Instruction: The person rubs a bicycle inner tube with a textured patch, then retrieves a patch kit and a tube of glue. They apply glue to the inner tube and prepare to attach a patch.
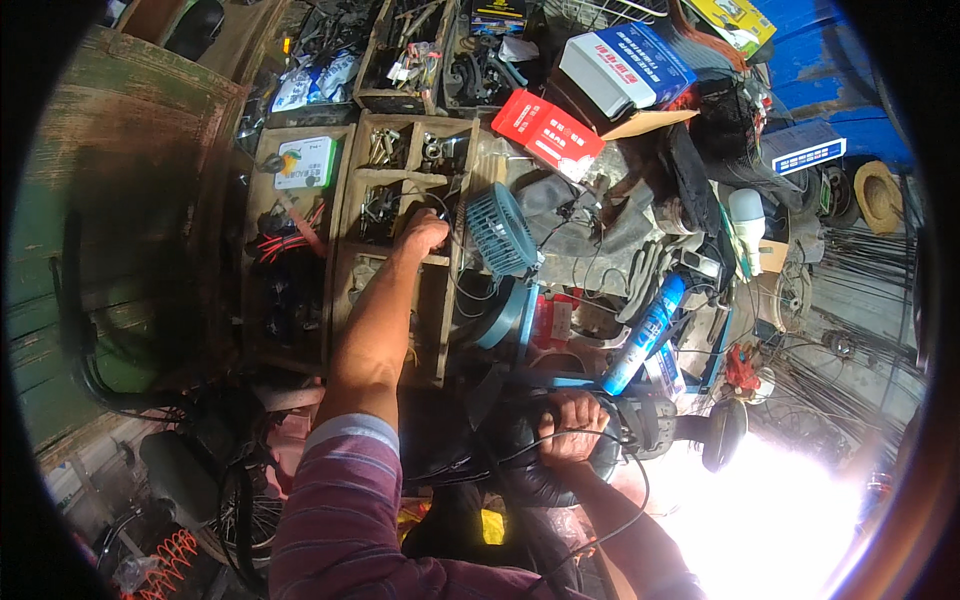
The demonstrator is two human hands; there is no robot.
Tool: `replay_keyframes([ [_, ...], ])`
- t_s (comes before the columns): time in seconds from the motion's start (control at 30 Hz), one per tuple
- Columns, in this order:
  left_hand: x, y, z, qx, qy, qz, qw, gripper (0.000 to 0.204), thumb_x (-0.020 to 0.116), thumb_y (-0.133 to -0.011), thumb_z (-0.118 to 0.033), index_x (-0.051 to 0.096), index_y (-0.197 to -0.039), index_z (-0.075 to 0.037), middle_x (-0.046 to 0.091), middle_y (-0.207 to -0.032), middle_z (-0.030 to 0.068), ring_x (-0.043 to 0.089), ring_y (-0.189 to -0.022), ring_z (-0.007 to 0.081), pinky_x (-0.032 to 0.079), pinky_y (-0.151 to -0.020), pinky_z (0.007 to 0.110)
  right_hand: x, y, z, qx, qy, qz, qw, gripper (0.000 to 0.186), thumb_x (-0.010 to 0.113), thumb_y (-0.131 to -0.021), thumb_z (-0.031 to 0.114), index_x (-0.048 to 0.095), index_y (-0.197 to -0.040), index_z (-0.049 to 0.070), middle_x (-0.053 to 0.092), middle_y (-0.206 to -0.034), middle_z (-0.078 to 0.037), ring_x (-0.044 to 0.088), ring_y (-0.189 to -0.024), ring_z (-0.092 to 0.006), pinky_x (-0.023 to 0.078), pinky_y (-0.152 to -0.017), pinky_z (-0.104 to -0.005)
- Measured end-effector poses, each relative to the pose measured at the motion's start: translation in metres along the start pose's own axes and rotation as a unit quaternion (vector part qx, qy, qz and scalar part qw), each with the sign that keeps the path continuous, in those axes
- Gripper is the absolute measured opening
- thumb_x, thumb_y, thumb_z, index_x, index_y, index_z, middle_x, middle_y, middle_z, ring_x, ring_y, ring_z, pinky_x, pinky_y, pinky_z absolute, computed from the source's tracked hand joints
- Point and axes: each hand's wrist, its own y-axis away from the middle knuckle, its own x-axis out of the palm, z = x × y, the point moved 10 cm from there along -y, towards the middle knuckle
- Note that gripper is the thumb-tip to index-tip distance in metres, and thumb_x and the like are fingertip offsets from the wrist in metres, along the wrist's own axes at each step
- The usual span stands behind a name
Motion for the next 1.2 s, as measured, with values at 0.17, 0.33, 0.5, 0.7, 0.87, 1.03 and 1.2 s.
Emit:
replay_keyframes([
  [0.17,-0.001,-0.017,-0.002,0.038,-0.280,-0.093,0.955,0.027,0.060,-0.091,-0.012,0.075,-0.106,0.004,0.076,-0.108,0.0233,0.075,-0.104,0.0358,0.059,-0.085,0.042,0.000,-0.001,0.000,0.002,-0.004,0.020,1.000,0.039,0.069,-0.082,0.031,0.066,-0.117,0.015,0.063,-0.120,-0.010,0.057,-0.116,-0.0345,0.040,-0.096,-0.0530],
  [0.33,-0.001,-0.022,0.009,0.001,-0.269,-0.036,0.962,0.032,0.055,-0.096,-0.015,0.075,-0.116,0.001,0.071,-0.126,0.0257,0.068,-0.120,0.0435,0.057,-0.098,0.049,-0.001,-0.002,0.001,-0.002,-0.003,0.016,1.000,0.038,0.069,-0.081,0.031,0.066,-0.116,0.015,0.063,-0.117,-0.010,0.057,-0.115,-0.0347,0.040,-0.096,-0.0528],
  [0.5,-0.018,0.023,-0.027,0.012,-0.211,-0.111,0.971,0.033,0.056,-0.097,-0.016,0.074,-0.120,0.000,0.071,-0.128,0.0253,0.067,-0.122,0.0441,0.056,-0.100,0.051,-0.002,-0.001,0.001,0.010,-0.002,0.022,1.000,0.038,0.069,-0.082,0.031,0.066,-0.116,0.015,0.063,-0.117,-0.009,0.057,-0.115,-0.0342,0.040,-0.096,-0.0530],
  [0.7,-0.026,0.013,-0.015,-0.003,-0.190,-0.120,0.974,0.027,0.060,-0.095,-0.017,0.075,-0.110,0.000,0.070,-0.127,0.0262,0.068,-0.117,0.0433,0.056,-0.099,0.051,-0.003,-0.002,0.003,0.003,-0.005,0.022,1.000,0.037,0.069,-0.082,0.031,0.066,-0.116,0.016,0.064,-0.120,-0.009,0.058,-0.114,-0.0338,0.040,-0.096,-0.0528],
  [0.87,-0.011,0.002,0.002,-0.028,-0.044,-0.039,0.998,0.005,0.059,-0.087,-0.004,0.061,-0.087,0.000,0.061,-0.066,0.0101,0.054,-0.050,0.0183,0.038,-0.046,0.038,-0.005,-0.003,0.003,-0.001,-0.009,0.007,1.000,0.038,0.069,-0.081,0.030,0.066,-0.117,0.016,0.065,-0.118,-0.009,0.058,-0.112,-0.0332,0.041,-0.094,-0.0515],
  [1.03,-0.007,0.011,-0.005,-0.007,0.092,-0.001,0.996,0.006,0.056,-0.084,-0.002,0.056,-0.078,-0.003,0.052,-0.062,0.0051,0.050,-0.050,0.0172,0.041,-0.046,0.038,-0.009,-0.003,0.005,-0.005,-0.006,0.002,1.000,0.038,0.069,-0.081,0.031,0.066,-0.117,0.016,0.065,-0.116,-0.008,0.059,-0.111,-0.0326,0.042,-0.093,-0.0505],
  [1.2,-0.004,-0.006,0.006,0.079,0.148,0.085,0.982,0.009,0.060,-0.085,-0.004,0.056,-0.077,-0.004,0.051,-0.067,0.0028,0.048,-0.057,0.0165,0.043,-0.052,0.038,-0.009,-0.005,0.007,-0.011,-0.005,0.007,1.000,0.038,0.068,-0.082,0.031,0.066,-0.117,0.016,0.064,-0.117,-0.008,0.059,-0.111,-0.0326,0.042,-0.093,-0.0505],
])
